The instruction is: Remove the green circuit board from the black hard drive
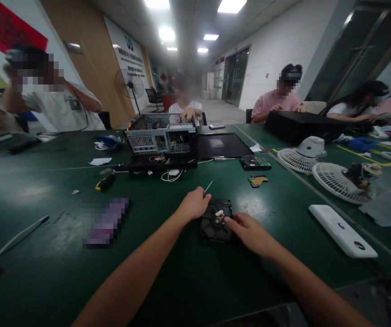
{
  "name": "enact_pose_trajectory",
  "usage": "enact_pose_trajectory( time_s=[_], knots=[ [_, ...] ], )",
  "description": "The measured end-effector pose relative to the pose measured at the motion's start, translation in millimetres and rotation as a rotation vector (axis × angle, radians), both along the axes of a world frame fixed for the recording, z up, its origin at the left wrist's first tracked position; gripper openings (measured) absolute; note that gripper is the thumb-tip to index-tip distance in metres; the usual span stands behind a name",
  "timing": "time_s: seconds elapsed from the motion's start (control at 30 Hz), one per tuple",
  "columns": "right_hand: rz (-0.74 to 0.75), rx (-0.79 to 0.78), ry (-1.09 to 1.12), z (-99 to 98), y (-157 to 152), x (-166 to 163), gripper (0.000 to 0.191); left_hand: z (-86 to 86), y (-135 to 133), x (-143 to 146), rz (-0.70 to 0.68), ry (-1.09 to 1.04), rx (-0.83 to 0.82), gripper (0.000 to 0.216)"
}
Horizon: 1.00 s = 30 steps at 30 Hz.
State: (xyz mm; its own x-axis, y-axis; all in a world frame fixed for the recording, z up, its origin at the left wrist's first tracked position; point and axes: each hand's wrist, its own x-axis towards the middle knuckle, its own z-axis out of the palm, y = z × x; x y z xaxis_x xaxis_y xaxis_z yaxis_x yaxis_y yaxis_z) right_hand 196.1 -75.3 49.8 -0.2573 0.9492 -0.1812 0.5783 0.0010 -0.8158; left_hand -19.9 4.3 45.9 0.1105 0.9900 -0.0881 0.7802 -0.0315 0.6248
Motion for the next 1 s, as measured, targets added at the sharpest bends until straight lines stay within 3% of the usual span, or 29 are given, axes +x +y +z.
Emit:
enact_pose_trajectory(
  time_s=[0.1,0.17,0.3,0.37,0.43,0.63,0.7,0.87,1.0],
  knots=[
    [0.161,0.069,-0.099,4.2,-2.5,7.8,0.040,3.5,-0.3,-2.3,-0.043,-0.016,0.022,0.035],
    [0.165,0.033,-0.127,3.5,1.7,28.4,0.039,6.3,-0.3,-4.0,-0.090,-0.034,0.061,0.034],
    [-0.291,0.325,-0.516,-10.0,17.0,95.6,0.028,14.7,-3.3,-2.5,-0.110,0.052,0.124,0.030],
    [-0.384,0.323,-0.680,-20.5,23.5,124.6,0.032,19.1,-7.8,0.6,-0.110,0.108,0.132,0.031],
    [-0.365,0.312,-0.734,-30.1,28.9,142.3,0.033,22.5,-14.5,3.9,-0.131,0.146,0.124,0.037],
    [-0.364,0.267,-0.805,-43.2,59.7,153.9,0.029,26.1,-41.2,16.9,-0.161,0.269,0.017,0.108],
    [-0.399,0.267,-0.824,-44.4,81.3,156.8,0.028,26.1,-48.7,23.7,-0.197,0.275,-0.009,0.122],
    [-0.452,0.288,-0.796,-42.2,142.7,167.5,0.030,27.1,-57.0,38.5,-0.212,0.368,-0.053,0.126],
    [-0.469,0.290,-0.749,-38.1,170.0,176.7,0.036,28.1,-53.5,38.9,-0.232,0.405,-0.068,0.118]
  ],
)
